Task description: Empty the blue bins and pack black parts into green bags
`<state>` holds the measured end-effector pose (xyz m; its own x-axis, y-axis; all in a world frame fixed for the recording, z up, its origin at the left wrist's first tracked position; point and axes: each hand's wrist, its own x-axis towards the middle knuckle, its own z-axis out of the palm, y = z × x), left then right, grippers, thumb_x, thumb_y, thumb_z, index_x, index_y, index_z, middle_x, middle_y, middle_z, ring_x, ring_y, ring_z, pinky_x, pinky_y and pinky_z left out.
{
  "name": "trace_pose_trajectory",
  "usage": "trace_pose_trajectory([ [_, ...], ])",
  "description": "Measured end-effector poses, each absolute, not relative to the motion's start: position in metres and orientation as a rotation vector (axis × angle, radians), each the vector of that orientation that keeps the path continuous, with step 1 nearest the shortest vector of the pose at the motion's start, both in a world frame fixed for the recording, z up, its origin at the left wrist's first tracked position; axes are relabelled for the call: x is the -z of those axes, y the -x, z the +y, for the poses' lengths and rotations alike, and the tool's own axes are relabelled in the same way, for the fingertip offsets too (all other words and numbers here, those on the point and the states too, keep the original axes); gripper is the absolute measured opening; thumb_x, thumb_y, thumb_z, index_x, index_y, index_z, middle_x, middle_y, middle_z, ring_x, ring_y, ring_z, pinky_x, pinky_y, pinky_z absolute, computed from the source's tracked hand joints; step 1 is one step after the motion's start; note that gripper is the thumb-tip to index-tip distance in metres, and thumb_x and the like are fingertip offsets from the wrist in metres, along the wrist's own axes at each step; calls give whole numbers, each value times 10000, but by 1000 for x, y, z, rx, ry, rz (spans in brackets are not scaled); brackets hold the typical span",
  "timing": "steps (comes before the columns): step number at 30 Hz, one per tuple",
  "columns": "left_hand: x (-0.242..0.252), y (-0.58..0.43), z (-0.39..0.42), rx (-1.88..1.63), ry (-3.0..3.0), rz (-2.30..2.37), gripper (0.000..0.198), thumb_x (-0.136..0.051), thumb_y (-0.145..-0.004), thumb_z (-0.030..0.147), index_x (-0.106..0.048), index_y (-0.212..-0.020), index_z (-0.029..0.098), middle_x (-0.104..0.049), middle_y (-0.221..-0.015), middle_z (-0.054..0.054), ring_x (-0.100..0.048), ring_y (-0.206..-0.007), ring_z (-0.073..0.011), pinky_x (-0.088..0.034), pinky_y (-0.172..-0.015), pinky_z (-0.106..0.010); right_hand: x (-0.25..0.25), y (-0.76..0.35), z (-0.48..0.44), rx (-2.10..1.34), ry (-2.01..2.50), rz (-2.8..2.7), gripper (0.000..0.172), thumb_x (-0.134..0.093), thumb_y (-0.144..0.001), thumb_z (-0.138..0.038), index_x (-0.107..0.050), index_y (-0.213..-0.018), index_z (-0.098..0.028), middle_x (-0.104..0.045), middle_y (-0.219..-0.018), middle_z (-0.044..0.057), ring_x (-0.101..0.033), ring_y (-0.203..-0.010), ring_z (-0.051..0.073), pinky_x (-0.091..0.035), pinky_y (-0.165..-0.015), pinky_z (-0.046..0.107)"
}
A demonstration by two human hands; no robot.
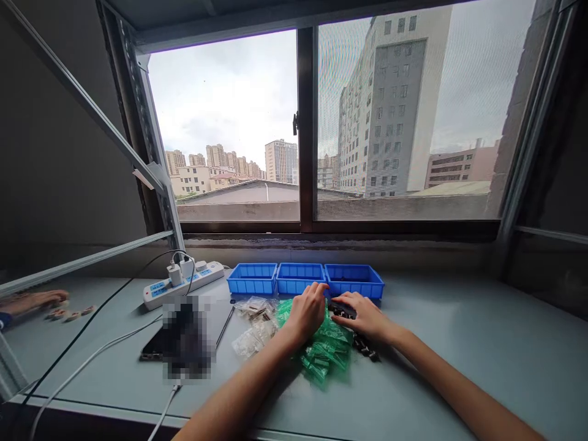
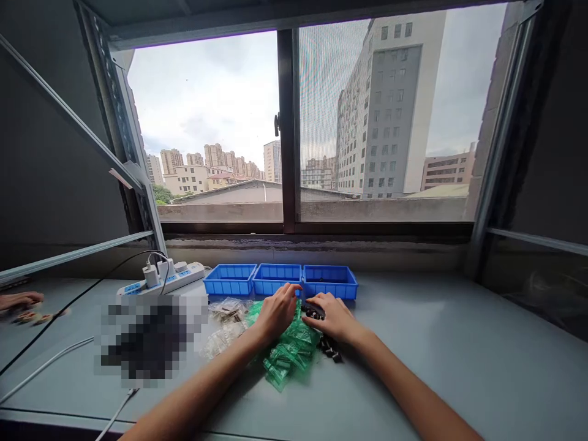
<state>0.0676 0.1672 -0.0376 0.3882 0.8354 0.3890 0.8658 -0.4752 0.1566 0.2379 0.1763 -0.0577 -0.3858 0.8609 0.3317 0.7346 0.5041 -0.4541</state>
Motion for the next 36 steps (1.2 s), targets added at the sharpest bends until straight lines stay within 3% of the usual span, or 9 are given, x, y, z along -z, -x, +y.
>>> trace_pose_trajectory([
  [12,32,-69,162,632,2559,-1578,291,-428,-863,159,-466,-1147,210,-564,-1089,-37,-551,-1018,-179,-476,-765,-258,57,-234,176,-416,1268,-2246,230,-576,-770,-327,-657,-914,-168,-639,-944,82,-571,-905,229,-429,-820,355],
  [21,33,-69,163,604,2563,-1557,224,-430,-873,175,-520,-1076,208,-568,-1062,-36,-552,-1009,-177,-472,-752,-251,58,-232,175,-494,1258,-2179,198,-538,-767,-326,-633,-872,-187,-668,-906,62,-596,-842,214,-437,-749,328],
  [29,36,-68,165,597,2576,-1526,173,-446,-875,198,-556,-1007,210,-561,-1024,-38,-559,-967,-176,-468,-725,-248,68,-231,182,-640,1203,-1979,315,-497,-775,-461,-616,-859,-181,-674,-830,51,-601,-763,196,-451,-695,312],
  [36,34,-66,163,650,2645,-1439,278,-546,-856,304,-514,-1121,226,-561,-1073,-32,-574,-958,-181,-479,-708,-252,57,-225,180,-878,1068,-1766,585,-554,-625,-718,-659,-763,-160,-685,-782,71,-619,-759,227,-465,-710,329],
])
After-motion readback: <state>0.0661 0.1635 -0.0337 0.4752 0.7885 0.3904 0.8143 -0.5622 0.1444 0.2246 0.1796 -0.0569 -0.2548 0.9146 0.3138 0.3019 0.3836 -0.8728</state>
